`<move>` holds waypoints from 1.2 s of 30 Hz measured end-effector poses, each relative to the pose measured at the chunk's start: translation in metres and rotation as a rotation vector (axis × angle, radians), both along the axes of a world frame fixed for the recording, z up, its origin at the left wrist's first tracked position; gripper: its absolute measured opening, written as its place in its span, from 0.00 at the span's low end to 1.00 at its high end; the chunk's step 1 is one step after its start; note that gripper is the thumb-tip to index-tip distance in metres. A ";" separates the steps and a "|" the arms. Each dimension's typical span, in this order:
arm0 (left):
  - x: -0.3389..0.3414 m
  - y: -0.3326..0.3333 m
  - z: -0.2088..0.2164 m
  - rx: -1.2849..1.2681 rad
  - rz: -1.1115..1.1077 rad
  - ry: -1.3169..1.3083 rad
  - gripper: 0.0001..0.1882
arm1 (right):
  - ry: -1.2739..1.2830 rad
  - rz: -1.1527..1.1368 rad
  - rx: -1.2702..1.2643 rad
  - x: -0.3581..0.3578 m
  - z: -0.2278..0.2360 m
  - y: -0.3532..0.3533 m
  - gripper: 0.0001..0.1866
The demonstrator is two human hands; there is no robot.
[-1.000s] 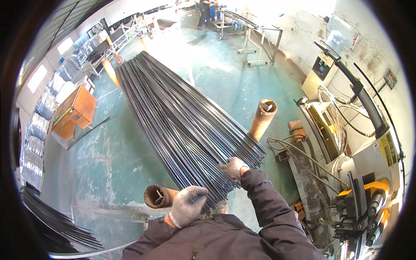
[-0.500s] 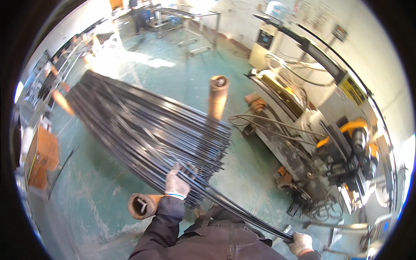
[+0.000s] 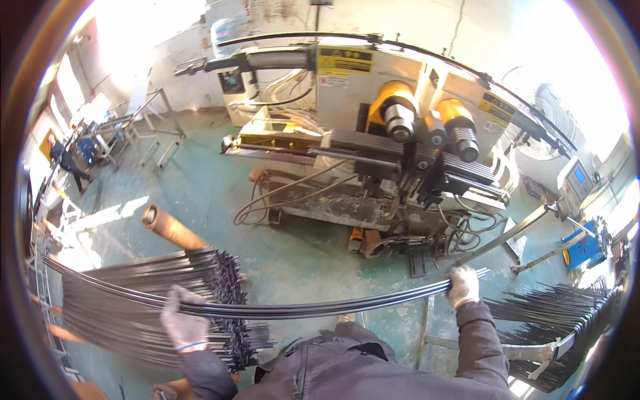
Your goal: The person repeatedly feeds bundles of long metal rods into a bending machine, operates the machine to bend them, and then removes the bent rods to stack them on a nearby rack. The process is repeated multiple times throughout the clip.
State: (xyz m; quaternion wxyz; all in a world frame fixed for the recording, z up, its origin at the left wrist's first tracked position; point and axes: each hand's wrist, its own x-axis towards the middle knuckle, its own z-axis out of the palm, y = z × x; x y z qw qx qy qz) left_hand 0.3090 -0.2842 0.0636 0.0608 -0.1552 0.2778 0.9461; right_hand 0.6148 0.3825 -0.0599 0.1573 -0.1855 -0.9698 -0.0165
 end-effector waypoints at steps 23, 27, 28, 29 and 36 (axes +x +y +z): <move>-0.267 0.216 0.065 -0.247 -0.260 0.466 0.13 | 1.648 -0.440 -1.887 -0.232 0.079 0.049 0.12; -0.336 0.260 0.036 -0.210 -0.305 0.442 0.07 | 1.669 -0.432 -1.803 -0.291 0.089 0.057 0.13; -0.351 0.274 0.031 -0.174 -0.358 0.444 0.08 | 1.668 -0.434 -1.720 -0.305 0.087 0.060 0.15; -0.363 0.285 0.027 -0.160 -0.405 0.437 0.08 | 1.686 -0.356 -1.693 -0.318 0.083 0.062 0.17; -0.424 0.382 -0.017 -0.140 -0.581 0.265 0.07 | 1.780 -0.372 -1.566 -0.392 0.063 0.109 0.14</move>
